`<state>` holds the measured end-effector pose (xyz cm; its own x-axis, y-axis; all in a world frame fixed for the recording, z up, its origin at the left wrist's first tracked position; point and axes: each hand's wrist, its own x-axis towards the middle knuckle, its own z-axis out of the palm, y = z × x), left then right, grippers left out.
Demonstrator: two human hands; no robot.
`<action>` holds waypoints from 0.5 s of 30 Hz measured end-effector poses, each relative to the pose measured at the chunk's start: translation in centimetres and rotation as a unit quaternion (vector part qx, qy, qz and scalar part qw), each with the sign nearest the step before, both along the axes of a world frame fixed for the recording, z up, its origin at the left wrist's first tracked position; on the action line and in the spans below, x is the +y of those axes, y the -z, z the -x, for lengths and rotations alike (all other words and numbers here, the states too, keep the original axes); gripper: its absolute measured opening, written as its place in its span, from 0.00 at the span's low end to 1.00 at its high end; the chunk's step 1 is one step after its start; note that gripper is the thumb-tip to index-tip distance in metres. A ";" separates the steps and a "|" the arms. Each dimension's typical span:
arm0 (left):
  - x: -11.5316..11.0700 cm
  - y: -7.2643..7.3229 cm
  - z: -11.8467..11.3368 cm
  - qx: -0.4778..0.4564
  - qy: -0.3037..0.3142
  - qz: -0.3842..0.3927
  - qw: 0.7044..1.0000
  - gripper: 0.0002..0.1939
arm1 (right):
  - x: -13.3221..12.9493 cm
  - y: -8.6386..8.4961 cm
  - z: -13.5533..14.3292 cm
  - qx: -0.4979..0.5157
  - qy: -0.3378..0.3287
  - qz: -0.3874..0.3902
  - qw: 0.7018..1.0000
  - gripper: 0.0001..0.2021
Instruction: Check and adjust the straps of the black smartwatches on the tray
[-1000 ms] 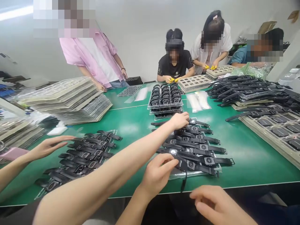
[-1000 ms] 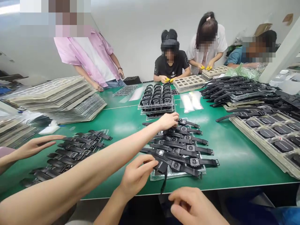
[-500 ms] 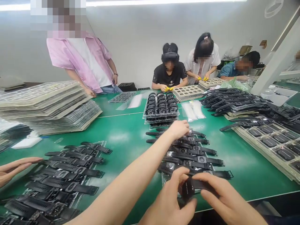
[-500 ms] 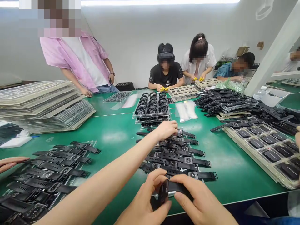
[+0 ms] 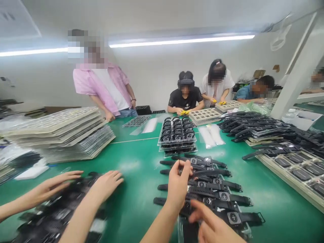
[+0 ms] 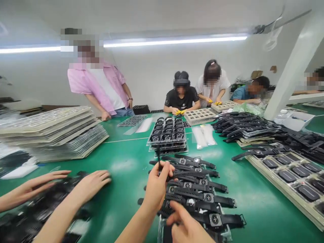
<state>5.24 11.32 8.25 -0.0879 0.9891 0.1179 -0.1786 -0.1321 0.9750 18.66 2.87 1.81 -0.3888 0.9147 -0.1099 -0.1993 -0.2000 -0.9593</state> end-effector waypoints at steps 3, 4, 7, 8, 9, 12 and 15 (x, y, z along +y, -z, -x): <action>0.5 0.7 -0.4 -0.008 -0.004 -0.022 1.000 0.27 | 4.4 -1.8 2.0 0.137 0.161 0.052 0.976 0.37; 0.6 1.2 -0.3 0.010 0.004 -0.017 1.000 0.27 | 6.0 -2.6 2.0 0.149 0.204 0.032 0.967 0.37; 1.5 2.9 0.8 0.076 -0.018 -0.006 0.997 0.26 | 9.6 -4.2 1.1 0.043 0.160 -0.059 0.984 0.31; 1.8 3.4 1.2 0.094 -0.036 -0.018 0.995 0.27 | 10.4 -4.3 0.8 0.002 0.126 -0.077 0.989 0.30; 2.1 3.9 1.6 0.111 -0.052 -0.033 0.992 0.29 | 10.9 -4.2 0.7 -0.027 0.101 -0.089 0.990 0.30; 2.5 5.2 2.2 0.175 -0.057 -0.069 0.981 0.31 | 11.5 -2.8 0.7 -0.042 0.095 -0.110 0.988 0.33; 2.0 6.7 2.2 0.256 -0.045 -0.097 0.961 0.28 | 11.1 -1.3 0.7 -0.060 0.075 -0.141 0.985 0.32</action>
<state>3.04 13.37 1.57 -0.0536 0.9350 0.3507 0.3387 -0.3134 0.8872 17.99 13.99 3.16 -0.2474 0.9616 0.1188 -0.0874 0.0999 -0.9912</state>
